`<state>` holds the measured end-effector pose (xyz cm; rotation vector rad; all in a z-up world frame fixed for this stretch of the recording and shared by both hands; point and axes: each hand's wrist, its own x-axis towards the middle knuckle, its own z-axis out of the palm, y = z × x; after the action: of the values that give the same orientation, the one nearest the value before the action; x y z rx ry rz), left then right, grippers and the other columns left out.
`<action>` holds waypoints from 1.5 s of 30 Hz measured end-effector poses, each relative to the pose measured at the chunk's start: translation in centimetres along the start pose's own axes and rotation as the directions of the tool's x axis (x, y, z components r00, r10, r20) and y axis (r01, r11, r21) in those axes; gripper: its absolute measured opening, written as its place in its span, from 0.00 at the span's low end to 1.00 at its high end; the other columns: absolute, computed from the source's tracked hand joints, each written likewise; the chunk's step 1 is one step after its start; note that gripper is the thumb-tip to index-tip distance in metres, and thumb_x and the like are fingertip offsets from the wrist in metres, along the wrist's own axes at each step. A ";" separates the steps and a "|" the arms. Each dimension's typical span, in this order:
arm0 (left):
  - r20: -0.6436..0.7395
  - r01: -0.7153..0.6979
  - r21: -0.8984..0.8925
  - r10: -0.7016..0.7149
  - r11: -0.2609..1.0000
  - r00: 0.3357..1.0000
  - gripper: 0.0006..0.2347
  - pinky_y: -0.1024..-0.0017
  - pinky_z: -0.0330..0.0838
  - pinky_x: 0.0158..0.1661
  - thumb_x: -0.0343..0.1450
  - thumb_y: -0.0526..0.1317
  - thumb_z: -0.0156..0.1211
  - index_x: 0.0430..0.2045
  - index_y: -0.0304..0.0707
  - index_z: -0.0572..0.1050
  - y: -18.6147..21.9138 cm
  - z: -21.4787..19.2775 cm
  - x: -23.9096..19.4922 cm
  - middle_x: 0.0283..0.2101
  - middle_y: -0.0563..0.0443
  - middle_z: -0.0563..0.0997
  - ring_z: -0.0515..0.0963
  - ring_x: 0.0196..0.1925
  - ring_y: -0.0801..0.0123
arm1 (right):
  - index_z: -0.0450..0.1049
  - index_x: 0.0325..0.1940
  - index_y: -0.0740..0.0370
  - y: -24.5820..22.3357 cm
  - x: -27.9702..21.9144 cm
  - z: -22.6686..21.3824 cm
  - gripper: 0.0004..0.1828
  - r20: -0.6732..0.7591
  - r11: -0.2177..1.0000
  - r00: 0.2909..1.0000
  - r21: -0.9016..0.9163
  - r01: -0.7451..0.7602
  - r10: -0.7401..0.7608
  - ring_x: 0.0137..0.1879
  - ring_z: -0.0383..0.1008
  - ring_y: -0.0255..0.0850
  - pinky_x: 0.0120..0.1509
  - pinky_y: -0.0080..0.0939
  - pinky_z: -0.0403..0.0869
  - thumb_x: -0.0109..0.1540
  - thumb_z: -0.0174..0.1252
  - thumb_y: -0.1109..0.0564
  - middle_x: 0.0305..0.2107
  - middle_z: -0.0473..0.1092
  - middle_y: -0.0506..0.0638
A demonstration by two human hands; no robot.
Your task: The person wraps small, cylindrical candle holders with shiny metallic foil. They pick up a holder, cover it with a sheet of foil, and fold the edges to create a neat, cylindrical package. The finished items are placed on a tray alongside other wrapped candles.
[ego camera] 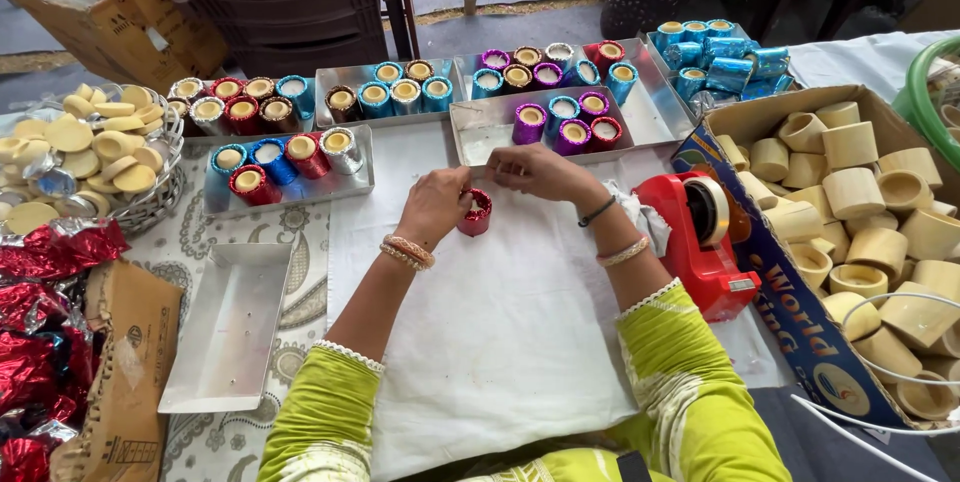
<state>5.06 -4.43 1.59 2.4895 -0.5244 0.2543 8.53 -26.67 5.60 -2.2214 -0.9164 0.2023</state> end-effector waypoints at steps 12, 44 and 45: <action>0.127 0.048 -0.080 -0.038 0.996 0.991 0.06 0.60 0.77 0.46 0.68 0.39 0.64 0.35 0.41 0.83 0.0 -0.3 0.2 0.41 0.51 0.81 0.82 0.41 0.56 | 0.82 0.43 0.55 -0.3 0.2 0.9 0.12 0.165 0.988 0.980 -0.085 0.130 -0.115 0.38 0.76 0.39 0.41 0.39 0.77 0.55 0.71 0.56 0.33 0.74 0.49; 0.051 0.042 -0.055 -0.039 0.998 0.998 0.05 0.62 0.77 0.46 0.67 0.38 0.68 0.34 0.41 0.84 -0.4 1.3 0.4 0.36 0.50 0.82 0.83 0.39 0.58 | 0.81 0.48 0.60 1.7 0.2 1.6 0.11 0.272 0.982 0.959 0.142 -0.122 0.080 0.35 0.71 0.32 0.38 0.34 0.74 0.63 0.57 0.65 0.32 0.72 0.44; 0.052 0.041 -0.054 -0.038 0.998 0.998 0.05 0.62 0.77 0.46 0.67 0.38 0.68 0.33 0.41 0.84 -0.3 1.3 0.4 0.36 0.49 0.82 0.83 0.39 0.58 | 0.80 0.49 0.59 1.5 0.2 1.6 0.12 0.291 0.981 0.950 0.117 -0.152 0.113 0.36 0.72 0.31 0.39 0.33 0.75 0.64 0.56 0.63 0.32 0.74 0.43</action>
<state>5.63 -5.03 0.49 2.4557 -0.4962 0.1596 8.89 -26.38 3.51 -2.1590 -0.8720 0.6428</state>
